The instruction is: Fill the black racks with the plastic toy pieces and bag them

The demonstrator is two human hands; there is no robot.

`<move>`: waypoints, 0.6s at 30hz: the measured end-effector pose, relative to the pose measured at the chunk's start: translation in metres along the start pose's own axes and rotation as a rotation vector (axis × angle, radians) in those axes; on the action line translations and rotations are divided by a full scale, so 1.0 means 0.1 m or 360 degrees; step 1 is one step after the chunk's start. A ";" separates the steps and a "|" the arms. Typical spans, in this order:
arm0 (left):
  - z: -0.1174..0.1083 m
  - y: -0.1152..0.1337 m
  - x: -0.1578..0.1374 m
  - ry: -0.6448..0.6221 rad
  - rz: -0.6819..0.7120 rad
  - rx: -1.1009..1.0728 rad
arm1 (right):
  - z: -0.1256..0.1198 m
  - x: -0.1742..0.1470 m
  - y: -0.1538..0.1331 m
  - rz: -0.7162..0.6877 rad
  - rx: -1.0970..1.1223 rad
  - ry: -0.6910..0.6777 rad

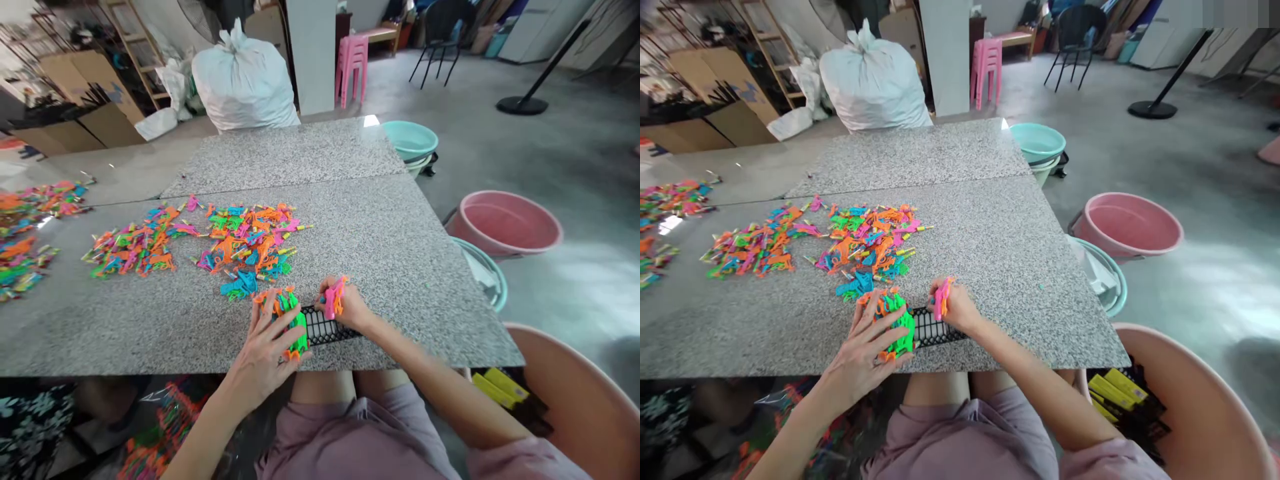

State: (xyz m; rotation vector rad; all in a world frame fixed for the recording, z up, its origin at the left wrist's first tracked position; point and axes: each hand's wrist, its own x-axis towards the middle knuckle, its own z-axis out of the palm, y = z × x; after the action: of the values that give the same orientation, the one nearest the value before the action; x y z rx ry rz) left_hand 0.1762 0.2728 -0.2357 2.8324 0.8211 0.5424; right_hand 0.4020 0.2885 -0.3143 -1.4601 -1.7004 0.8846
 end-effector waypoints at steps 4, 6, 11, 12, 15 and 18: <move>0.00 0.00 0.01 0.0009 0.0056 0.0068 | 0.15 0.05 -0.17 -0.0061 -0.0259 -0.0190; 0.00 0.01 0.00 0.0005 0.0043 0.0074 | 0.19 0.11 -0.25 0.0021 -0.0509 -0.0284; 0.00 0.06 0.03 0.0120 0.0066 0.0028 | 0.25 0.16 -0.43 0.0037 -0.0854 -0.0383; -0.01 0.07 0.04 0.0121 0.0083 0.0027 | 0.24 0.17 -0.43 0.0002 -0.0839 -0.0394; -0.04 0.09 0.08 0.0024 0.0099 0.0036 | 0.08 0.36 -0.35 -0.0177 -0.0664 -0.0698; -0.06 0.08 0.09 0.0041 0.0082 0.0055 | -0.19 0.84 -0.19 -0.0206 -0.0673 -0.0858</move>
State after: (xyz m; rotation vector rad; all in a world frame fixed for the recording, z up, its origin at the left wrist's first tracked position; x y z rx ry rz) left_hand 0.1848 0.2705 -0.2254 2.8910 0.7713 0.5784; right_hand 0.3998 0.3698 -0.2814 -1.4276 -2.4741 0.9417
